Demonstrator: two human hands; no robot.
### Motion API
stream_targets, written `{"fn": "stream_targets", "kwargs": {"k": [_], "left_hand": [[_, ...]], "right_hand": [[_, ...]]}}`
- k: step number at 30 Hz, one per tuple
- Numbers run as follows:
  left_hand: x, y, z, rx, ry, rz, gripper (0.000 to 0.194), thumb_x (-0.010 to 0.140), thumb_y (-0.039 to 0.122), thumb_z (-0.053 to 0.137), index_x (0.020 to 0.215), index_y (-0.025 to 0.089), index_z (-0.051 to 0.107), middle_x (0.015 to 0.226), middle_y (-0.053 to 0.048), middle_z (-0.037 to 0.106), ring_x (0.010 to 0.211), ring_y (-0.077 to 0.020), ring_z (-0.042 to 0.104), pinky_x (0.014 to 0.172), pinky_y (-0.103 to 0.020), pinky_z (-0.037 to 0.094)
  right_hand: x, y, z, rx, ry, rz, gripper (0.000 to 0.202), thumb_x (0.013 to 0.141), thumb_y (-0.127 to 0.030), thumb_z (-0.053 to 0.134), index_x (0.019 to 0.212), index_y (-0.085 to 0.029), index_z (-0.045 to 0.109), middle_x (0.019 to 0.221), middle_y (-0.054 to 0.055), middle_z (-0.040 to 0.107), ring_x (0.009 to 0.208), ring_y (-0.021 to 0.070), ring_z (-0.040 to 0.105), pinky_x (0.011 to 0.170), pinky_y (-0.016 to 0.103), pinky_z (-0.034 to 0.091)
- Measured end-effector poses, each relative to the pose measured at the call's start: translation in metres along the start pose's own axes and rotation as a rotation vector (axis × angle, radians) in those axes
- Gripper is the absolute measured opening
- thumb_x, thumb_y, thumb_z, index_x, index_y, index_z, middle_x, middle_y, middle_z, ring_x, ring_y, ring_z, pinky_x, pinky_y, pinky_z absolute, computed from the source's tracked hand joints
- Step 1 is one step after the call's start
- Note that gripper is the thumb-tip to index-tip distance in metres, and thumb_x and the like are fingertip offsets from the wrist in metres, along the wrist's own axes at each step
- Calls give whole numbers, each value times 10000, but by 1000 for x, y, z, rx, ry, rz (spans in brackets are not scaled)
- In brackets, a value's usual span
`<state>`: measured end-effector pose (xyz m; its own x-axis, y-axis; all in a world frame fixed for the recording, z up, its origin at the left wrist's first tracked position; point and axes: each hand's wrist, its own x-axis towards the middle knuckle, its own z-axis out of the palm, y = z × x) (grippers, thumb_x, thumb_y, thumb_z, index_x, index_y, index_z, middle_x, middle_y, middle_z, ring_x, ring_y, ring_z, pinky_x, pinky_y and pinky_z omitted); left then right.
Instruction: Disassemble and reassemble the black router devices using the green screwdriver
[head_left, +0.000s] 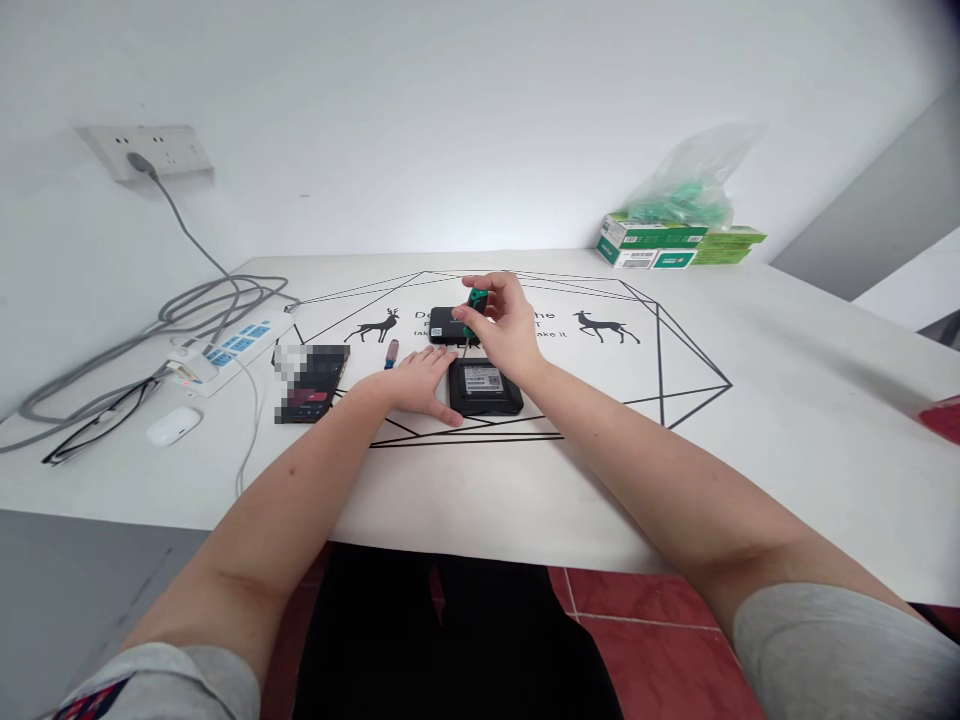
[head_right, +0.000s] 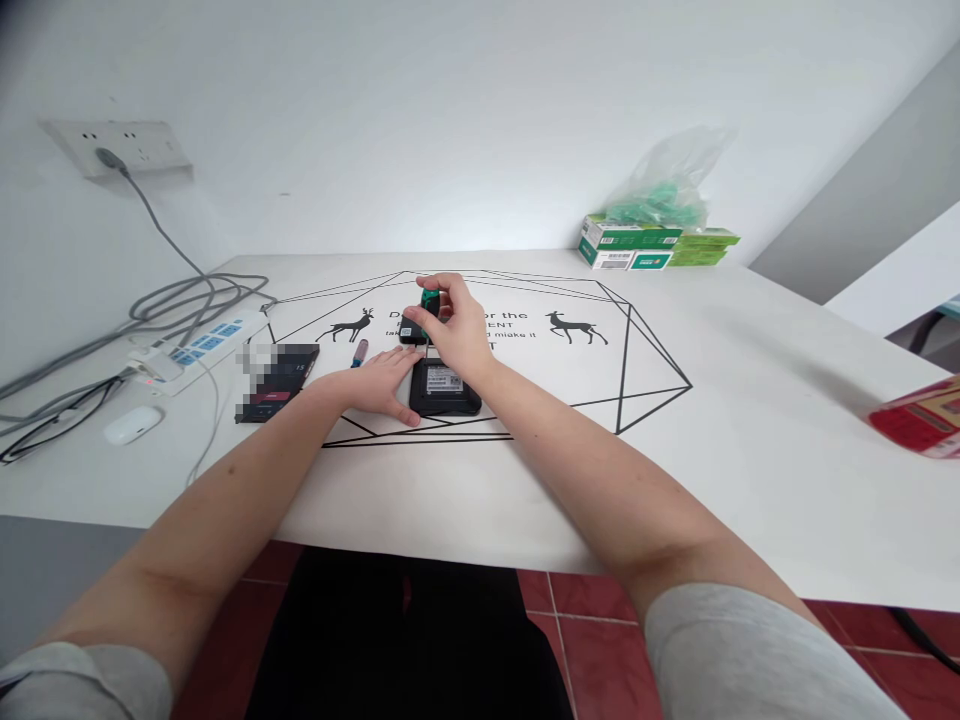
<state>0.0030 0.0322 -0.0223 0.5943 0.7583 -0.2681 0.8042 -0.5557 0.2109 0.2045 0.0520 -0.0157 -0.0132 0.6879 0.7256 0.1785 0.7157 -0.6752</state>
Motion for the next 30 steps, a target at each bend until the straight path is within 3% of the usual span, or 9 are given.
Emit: {"fn": "stream_targets", "kwargs": {"k": [6,12,20,25,28,30], "left_hand": [[1,-1,2,-1,3,-1,1508,661,1003,646,1790,178,81,1866,-192,57,1722,-442,31,1379,-590,115],[2,-3,3,-3,-5,-9,1526,658,1013,647,1793,164,80,1866,-193,42,1723,-439,24,1382,-572,118],[2,-4,3,-20,-6,-7,1538,647,1020,661,1796,188,68,1870,-172,30,1721,-451,6,1382,-575,100],[2,-5,4,-17,-2,-6,1537,650,1021,657,1795,179,71,1868,-180,31,1722,-446,11,1383,-567,107],[3,-6,5,-11,0,-5,1542,647,1021,658,1794,170,76,1865,-195,37,1723,-442,14,1379,-587,115],[4,-7,5,-8,4,-5,1539,649,1020,655,1794,171,75,1864,-200,42,1723,-443,24,1375,-605,115]], "right_hand": [[0,-5,-4,-58,-29,-108,401,1045,-624,595,1262,-298,682,1257,70,771,1010,227,705,894,445,613],[3,0,-4,-100,-4,-260,378,1087,-564,549,1293,-312,740,1124,70,710,1064,243,664,956,482,595],[8,8,-4,-68,24,-112,314,1096,-473,520,1238,-327,759,1065,53,669,1022,243,646,972,499,595],[10,10,-1,71,-20,15,244,1000,-467,676,1189,-316,650,1294,62,673,1117,232,679,889,423,634],[9,7,2,182,-72,59,256,973,-416,716,1155,-331,557,1446,48,652,1035,200,720,861,417,643],[7,4,3,191,-82,60,270,965,-384,730,1137,-335,527,1437,40,678,959,185,724,851,424,638]]}}
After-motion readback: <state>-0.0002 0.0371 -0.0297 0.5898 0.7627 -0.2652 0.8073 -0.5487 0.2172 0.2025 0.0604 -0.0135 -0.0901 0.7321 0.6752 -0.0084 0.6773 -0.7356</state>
